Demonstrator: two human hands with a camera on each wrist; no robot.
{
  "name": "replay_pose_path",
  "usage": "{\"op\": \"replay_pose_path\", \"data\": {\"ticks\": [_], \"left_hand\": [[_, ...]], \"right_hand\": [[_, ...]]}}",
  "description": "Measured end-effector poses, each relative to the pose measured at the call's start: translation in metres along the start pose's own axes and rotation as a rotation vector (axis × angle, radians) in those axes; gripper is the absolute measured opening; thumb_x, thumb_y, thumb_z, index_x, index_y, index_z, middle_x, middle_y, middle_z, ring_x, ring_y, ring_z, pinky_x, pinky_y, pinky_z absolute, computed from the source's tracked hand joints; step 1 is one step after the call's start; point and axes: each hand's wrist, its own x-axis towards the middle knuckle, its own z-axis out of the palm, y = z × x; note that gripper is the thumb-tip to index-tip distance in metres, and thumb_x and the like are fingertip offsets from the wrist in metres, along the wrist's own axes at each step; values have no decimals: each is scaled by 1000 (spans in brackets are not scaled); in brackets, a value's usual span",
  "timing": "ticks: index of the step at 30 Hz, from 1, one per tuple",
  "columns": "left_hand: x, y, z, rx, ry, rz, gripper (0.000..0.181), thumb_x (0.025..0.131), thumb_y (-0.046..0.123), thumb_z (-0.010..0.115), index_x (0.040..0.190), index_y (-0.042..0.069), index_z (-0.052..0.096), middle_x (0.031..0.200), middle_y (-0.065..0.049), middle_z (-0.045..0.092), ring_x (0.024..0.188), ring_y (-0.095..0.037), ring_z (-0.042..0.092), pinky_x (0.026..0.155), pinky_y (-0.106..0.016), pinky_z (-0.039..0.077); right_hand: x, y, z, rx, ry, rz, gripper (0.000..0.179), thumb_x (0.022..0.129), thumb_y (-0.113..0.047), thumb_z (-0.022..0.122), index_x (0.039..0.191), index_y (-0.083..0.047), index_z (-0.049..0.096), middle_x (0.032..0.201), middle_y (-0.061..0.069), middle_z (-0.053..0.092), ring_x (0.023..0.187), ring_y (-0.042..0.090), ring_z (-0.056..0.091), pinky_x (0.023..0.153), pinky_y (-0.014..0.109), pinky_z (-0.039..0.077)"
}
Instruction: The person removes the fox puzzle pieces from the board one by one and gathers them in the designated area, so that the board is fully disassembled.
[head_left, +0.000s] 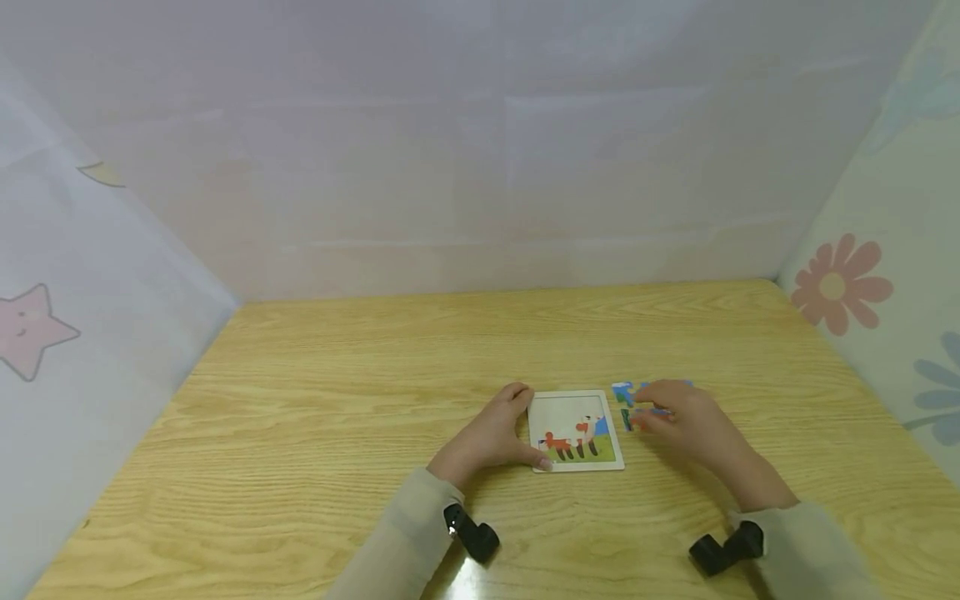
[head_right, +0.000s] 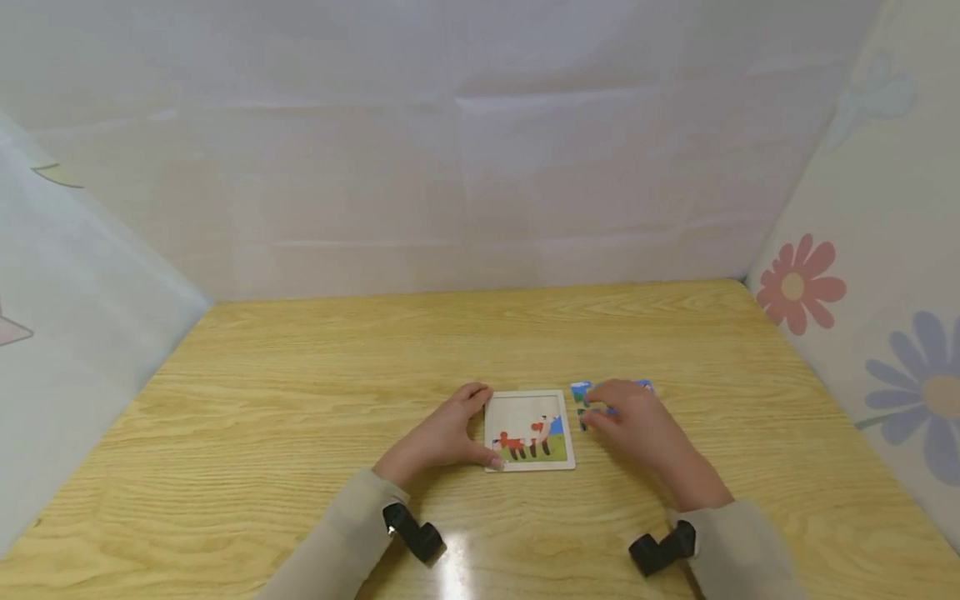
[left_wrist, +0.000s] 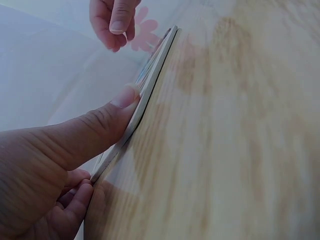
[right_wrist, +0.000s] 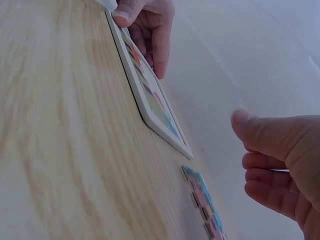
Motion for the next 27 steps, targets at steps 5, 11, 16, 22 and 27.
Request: {"op": "replay_pose_path", "data": {"ticks": [5, 11, 16, 22, 27], "left_hand": [[1, -1, 1, -1, 3, 2, 109, 62, 41, 84, 146, 3, 26, 149, -9, 24, 136, -25, 26, 110, -39, 26], [2, -2, 2, -1, 1, 4, 108, 63, 41, 84, 146, 3, 26, 149, -10, 24, 136, -25, 26, 110, -39, 26], [2, -2, 2, 10, 4, 9, 108, 62, 42, 84, 145, 3, 27, 149, -10, 25, 136, -26, 26, 110, -40, 27], [1, -3, 1, 14, 2, 11, 108, 63, 43, 83, 146, 3, 27, 149, -10, 24, 136, -25, 26, 110, -39, 27], [1, -3, 1, 14, -1, 9, 107, 64, 43, 83, 146, 4, 26, 149, -9, 24, 136, -25, 26, 109, -39, 27]], "right_hand": [[6, -4, 7, 37, -68, -63, 31, 68, -11, 79, 95, -2, 69, 92, 7, 69, 81, 24, 64, 68, 35, 53], [11, -8, 16, 41, -146, -76, 32, 69, -13, 79, 97, -2, 69, 96, 7, 69, 89, 27, 64, 75, 43, 52], [19, -12, 21, 51, -275, -60, 31, 74, -20, 75, 99, -3, 68, 96, 5, 67, 91, 25, 61, 83, 45, 49], [30, -14, 28, 43, -397, -54, 37, 75, -26, 75, 102, -4, 66, 96, 3, 62, 84, 16, 56, 74, 33, 48], [36, -13, 32, -2, -455, -52, 38, 74, -24, 77, 104, -4, 65, 95, 3, 60, 81, 13, 54, 71, 30, 48]]}}
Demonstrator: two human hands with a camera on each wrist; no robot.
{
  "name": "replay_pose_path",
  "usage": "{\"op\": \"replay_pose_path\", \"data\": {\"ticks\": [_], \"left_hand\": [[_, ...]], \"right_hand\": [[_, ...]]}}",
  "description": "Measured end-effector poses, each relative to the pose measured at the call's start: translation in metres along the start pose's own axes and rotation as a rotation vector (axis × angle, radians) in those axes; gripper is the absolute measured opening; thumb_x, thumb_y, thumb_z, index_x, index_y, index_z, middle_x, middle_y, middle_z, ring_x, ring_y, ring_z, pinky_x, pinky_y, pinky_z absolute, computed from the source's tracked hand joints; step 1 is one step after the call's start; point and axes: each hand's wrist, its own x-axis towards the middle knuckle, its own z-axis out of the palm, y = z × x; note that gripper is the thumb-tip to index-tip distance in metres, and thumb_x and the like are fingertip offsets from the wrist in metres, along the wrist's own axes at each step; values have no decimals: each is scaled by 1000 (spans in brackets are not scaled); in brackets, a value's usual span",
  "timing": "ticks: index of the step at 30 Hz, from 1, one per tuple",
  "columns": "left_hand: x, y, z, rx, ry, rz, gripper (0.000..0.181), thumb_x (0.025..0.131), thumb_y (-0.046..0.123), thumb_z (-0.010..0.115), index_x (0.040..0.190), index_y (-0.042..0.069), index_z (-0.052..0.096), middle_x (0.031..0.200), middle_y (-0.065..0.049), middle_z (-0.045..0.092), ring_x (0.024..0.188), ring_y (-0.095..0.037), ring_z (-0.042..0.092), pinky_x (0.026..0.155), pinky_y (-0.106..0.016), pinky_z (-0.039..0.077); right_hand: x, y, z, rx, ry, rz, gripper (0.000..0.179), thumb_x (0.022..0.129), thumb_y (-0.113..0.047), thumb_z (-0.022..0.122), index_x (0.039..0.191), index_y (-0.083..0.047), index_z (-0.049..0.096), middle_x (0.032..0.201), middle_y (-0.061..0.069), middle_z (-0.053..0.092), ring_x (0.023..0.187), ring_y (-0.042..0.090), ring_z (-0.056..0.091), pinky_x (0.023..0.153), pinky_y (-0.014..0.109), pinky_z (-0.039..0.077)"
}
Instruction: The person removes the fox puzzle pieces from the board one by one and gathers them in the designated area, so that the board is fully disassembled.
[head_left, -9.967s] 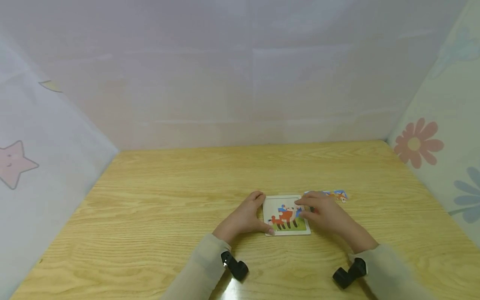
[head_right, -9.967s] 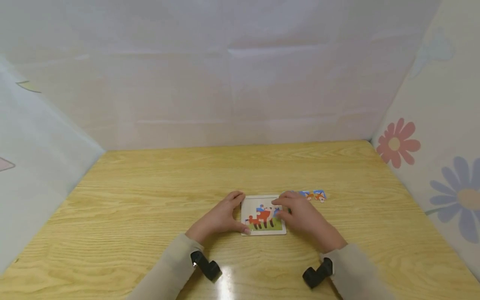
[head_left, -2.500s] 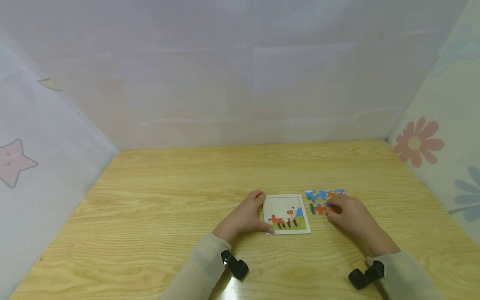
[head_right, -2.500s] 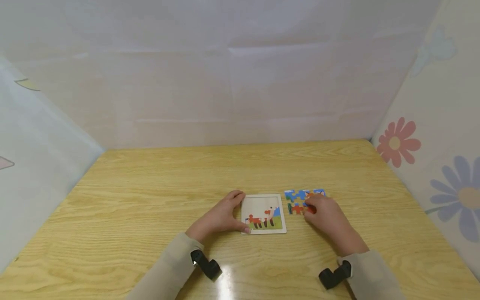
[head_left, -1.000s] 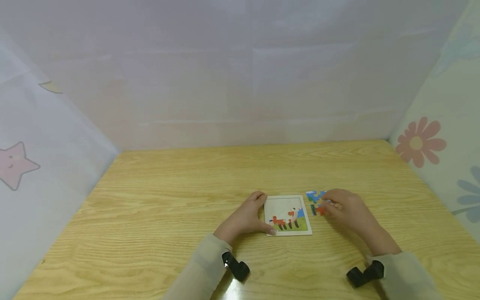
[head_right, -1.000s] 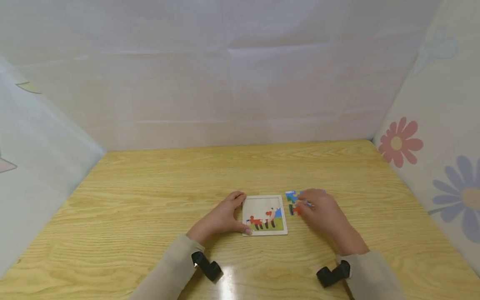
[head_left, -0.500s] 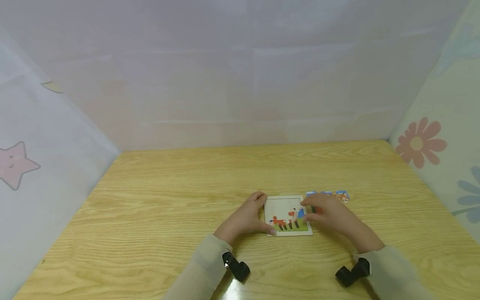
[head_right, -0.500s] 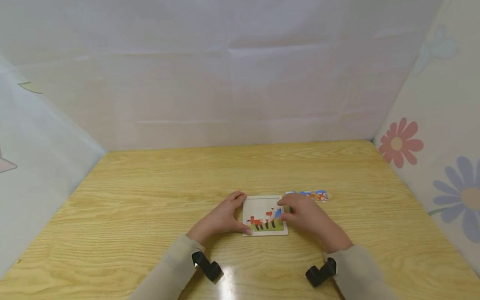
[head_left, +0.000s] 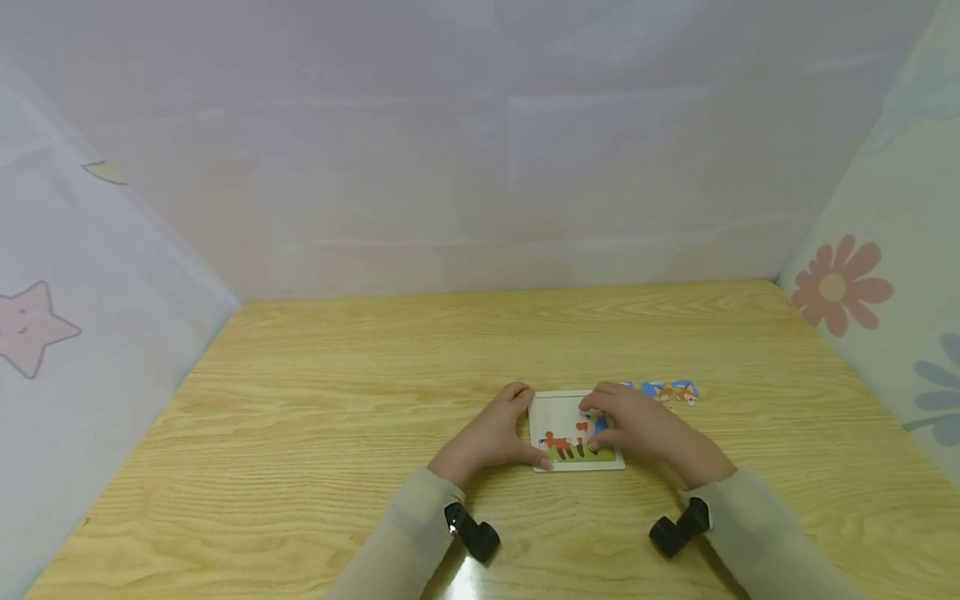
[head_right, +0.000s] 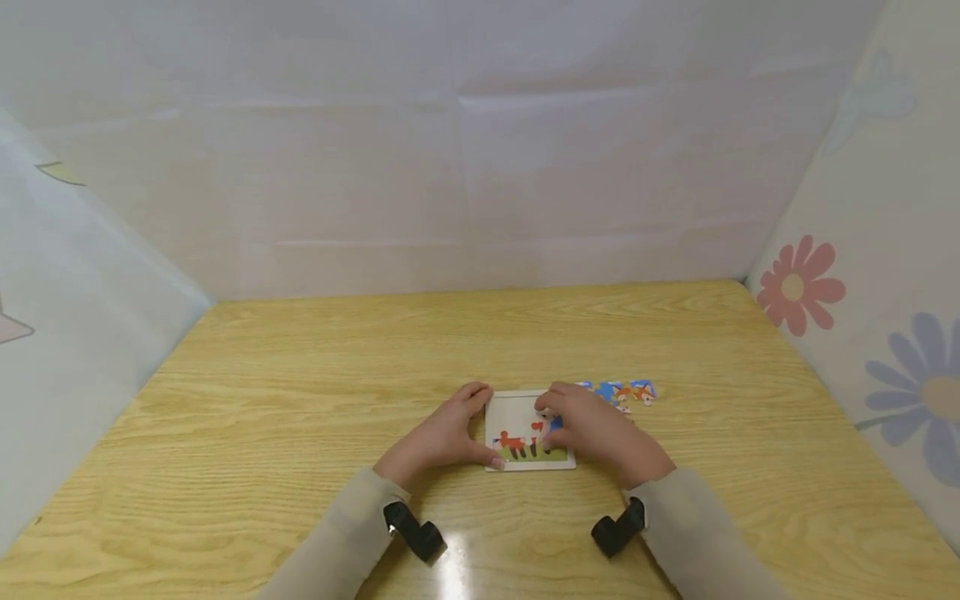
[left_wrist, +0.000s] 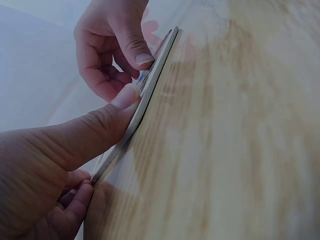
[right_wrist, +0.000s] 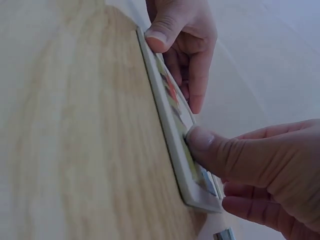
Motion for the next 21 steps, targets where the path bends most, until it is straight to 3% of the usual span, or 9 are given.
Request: {"op": "replay_pose_path", "data": {"ticks": [11, 21], "left_hand": [[1, 0, 1, -22, -1, 5, 107, 63, 43, 83, 146, 3, 27, 149, -9, 24, 135, -24, 27, 109, -39, 28], [-1, 0, -2, -42, 6, 10, 106, 63, 39, 84, 145, 2, 28, 149, -11, 25, 135, -27, 27, 110, -40, 27]], "right_hand": [[14, -1, -7, 48, -148, 74, 28, 71, -22, 79, 90, -9, 63, 83, -2, 51, 72, 10, 42, 63, 24, 39], [24, -12, -13, 97, -214, 166, 24, 71, -15, 80, 79, -11, 57, 74, 0, 48, 66, 13, 40, 59, 26, 35]]}}
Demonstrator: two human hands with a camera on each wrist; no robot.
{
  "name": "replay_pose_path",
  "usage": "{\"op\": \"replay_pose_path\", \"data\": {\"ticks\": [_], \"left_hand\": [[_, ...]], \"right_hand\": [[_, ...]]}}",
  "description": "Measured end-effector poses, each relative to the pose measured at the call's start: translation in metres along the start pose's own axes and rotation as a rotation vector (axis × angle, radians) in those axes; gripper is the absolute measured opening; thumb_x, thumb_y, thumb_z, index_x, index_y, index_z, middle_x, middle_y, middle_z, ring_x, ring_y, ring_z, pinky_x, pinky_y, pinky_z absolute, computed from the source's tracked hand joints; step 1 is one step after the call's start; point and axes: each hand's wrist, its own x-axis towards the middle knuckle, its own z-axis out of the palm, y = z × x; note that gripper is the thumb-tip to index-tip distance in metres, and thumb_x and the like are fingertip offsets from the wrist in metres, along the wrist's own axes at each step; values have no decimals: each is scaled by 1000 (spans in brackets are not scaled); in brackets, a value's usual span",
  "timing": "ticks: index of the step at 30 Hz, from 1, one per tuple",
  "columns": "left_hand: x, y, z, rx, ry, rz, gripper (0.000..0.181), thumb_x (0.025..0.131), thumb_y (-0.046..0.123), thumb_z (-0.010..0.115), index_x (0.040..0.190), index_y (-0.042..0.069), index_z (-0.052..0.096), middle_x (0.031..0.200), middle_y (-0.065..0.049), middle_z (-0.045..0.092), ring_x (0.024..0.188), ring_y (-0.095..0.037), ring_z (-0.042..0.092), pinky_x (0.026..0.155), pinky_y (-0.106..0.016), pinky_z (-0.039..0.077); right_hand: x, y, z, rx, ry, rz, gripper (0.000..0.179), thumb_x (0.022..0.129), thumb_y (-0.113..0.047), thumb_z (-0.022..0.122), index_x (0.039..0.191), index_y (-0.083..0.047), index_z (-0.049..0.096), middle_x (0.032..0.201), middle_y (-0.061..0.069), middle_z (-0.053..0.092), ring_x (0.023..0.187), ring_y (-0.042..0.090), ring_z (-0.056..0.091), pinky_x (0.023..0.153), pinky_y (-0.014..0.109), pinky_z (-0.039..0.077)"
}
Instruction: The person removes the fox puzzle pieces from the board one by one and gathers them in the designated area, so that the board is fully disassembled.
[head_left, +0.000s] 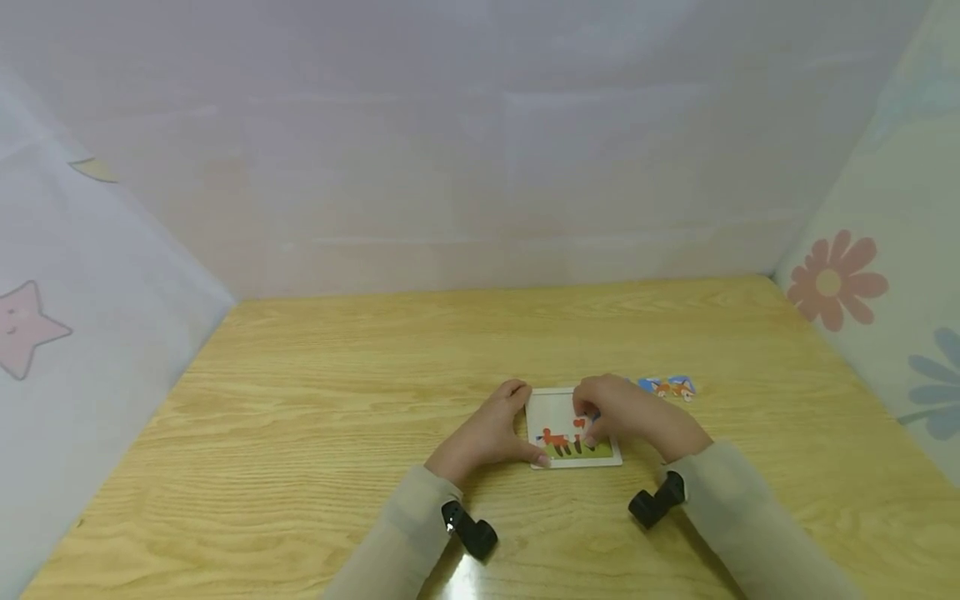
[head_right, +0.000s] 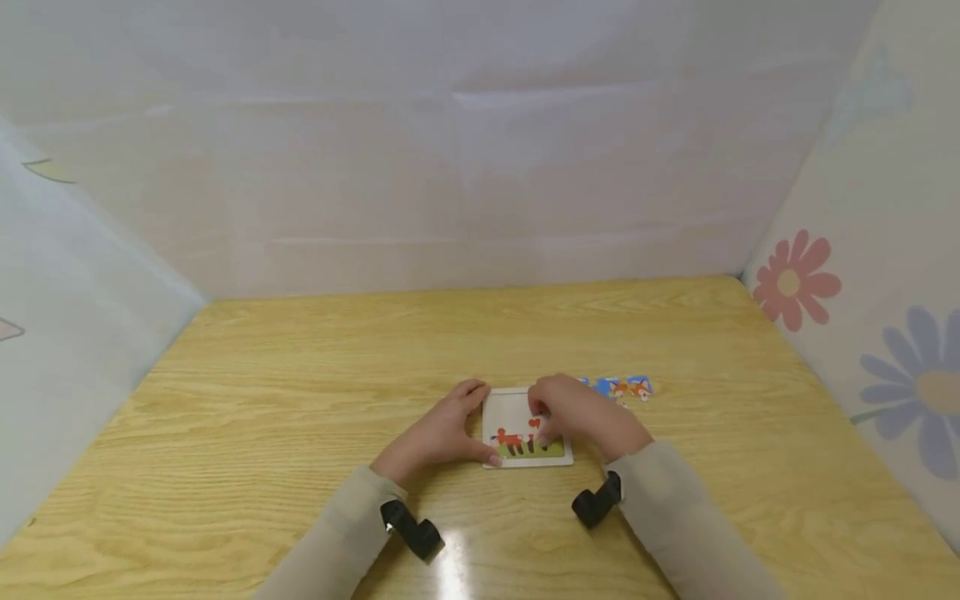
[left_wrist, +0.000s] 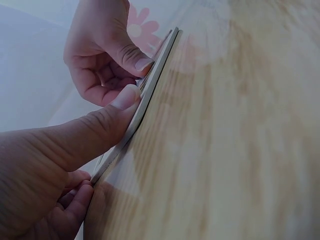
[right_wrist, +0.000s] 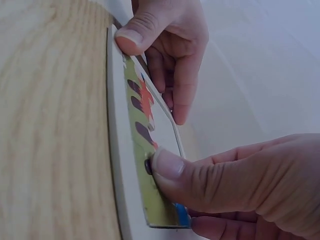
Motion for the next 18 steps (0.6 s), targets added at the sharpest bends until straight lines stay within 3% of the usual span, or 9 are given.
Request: {"op": "replay_pose_path", "data": {"ticks": [10, 18], "left_hand": [[-2, -3, -2, 12, 10, 4, 107, 62, 41, 84, 145, 2, 28, 148, -11, 26, 135, -27, 27, 109, -40, 28], [-4, -5, -3, 10, 4, -2, 108, 62, 41, 84, 145, 2, 27, 149, -10, 25, 136, -26, 26, 109, -40, 28]], "right_hand": [[17, -4, -4, -2, -104, 90, 31, 67, -13, 82, 74, -10, 52, 70, -1, 46, 65, 14, 41, 58, 26, 33], [20, -9, -4, -26, -125, 124, 32, 67, -14, 83, 74, -10, 52, 69, -1, 45, 63, 14, 41, 57, 26, 32]]}}
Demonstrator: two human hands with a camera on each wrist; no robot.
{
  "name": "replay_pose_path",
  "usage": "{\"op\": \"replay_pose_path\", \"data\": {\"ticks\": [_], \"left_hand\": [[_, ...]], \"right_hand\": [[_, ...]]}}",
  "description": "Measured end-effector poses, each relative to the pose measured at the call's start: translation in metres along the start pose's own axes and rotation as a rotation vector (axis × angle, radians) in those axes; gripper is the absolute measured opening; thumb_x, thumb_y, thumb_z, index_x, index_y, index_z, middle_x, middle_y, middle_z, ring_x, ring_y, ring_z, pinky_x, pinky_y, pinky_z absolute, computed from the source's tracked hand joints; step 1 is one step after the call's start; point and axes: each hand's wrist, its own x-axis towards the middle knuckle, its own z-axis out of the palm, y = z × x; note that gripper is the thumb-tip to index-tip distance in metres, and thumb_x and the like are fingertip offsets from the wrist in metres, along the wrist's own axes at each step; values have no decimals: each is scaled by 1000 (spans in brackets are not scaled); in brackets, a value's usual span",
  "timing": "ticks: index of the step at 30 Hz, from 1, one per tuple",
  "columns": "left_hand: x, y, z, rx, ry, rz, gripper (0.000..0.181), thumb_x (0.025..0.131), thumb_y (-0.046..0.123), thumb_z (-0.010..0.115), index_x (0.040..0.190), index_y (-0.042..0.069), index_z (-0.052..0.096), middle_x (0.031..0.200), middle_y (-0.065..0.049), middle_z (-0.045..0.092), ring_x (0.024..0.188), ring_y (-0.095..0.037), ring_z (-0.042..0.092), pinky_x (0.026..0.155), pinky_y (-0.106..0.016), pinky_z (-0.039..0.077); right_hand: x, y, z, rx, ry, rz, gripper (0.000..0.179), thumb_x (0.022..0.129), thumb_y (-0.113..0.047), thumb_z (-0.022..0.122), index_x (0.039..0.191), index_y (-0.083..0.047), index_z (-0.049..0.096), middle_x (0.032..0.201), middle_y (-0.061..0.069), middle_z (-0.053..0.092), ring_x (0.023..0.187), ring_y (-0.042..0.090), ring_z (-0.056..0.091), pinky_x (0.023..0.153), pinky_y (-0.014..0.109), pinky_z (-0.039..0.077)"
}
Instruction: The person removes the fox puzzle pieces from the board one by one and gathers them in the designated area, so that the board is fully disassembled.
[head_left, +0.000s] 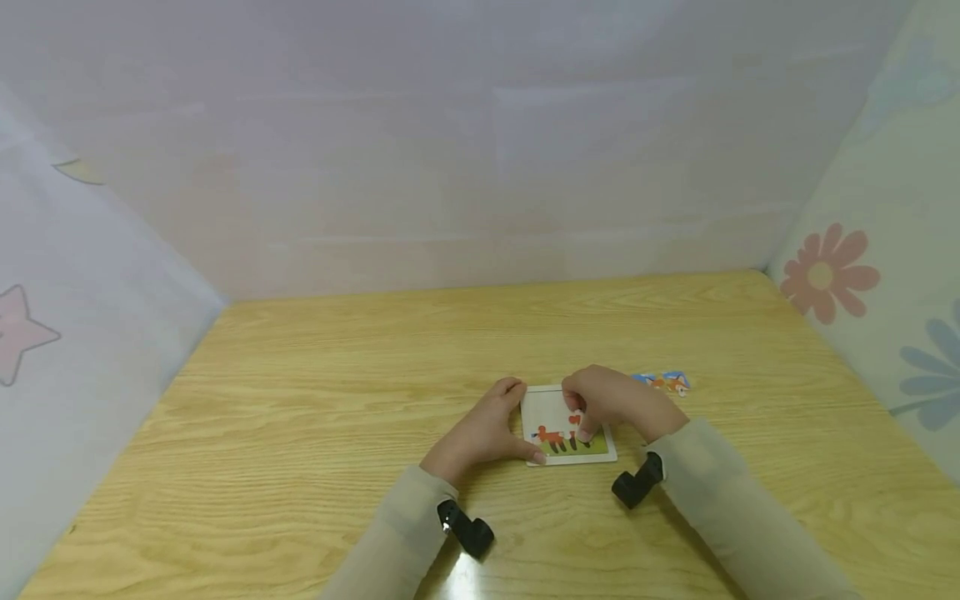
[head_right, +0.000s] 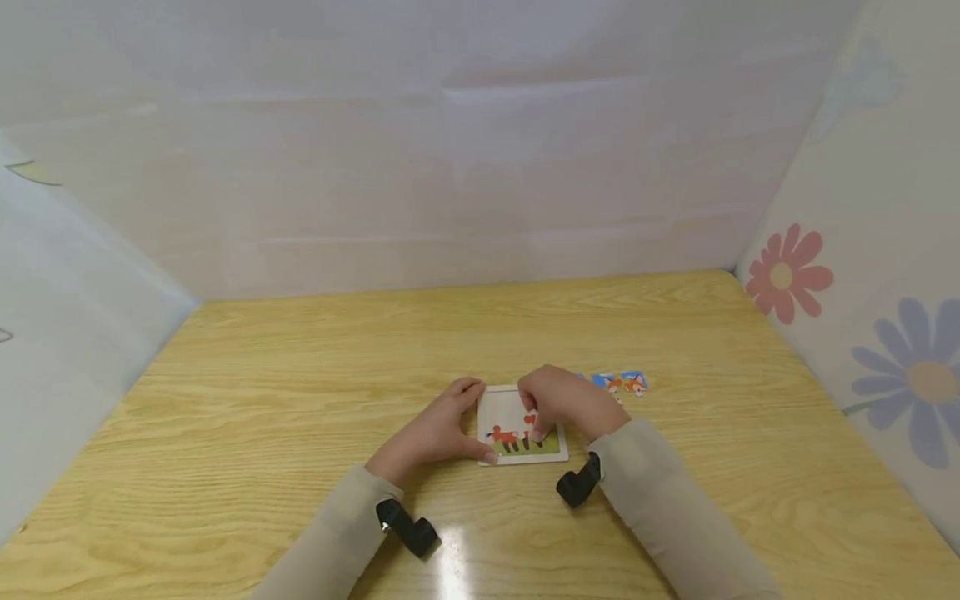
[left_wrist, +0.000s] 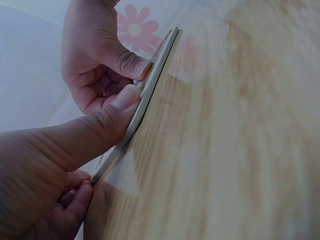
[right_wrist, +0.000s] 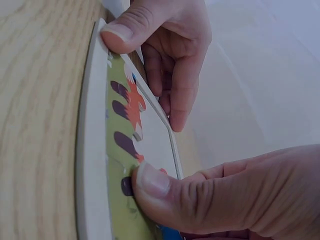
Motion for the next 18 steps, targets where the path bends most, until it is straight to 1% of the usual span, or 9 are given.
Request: {"op": "replay_pose_path", "data": {"ticks": [9, 15, 18], "left_hand": [[-1, 2, -1, -8, -2, -4, 107, 63, 41, 84, 145, 3, 27, 149, -11, 25, 136, -27, 26, 109, -41, 28], [-3, 4, -1, -9, -1, -8, 107, 63, 41, 84, 145, 2, 27, 148, -11, 25, 136, -27, 26, 109, -41, 27], [-4, 6, -2, -9, -1, -11, 107, 63, 41, 84, 145, 3, 28, 148, -10, 26, 136, -26, 26, 109, -40, 27]], "right_hand": [[-5, -7, 0, 12, 10, 47, 31, 67, -13, 83, 75, -9, 52, 67, -1, 44, 62, 15, 40, 55, 27, 32], [-9, -5, 2, 34, 42, 34, 33, 67, -13, 83, 77, -10, 52, 69, 0, 44, 64, 15, 42, 56, 27, 32], [-12, -2, 4, 64, 65, 28, 33, 67, -13, 83, 79, -11, 52, 70, 1, 45, 64, 15, 42, 56, 28, 32]]}}
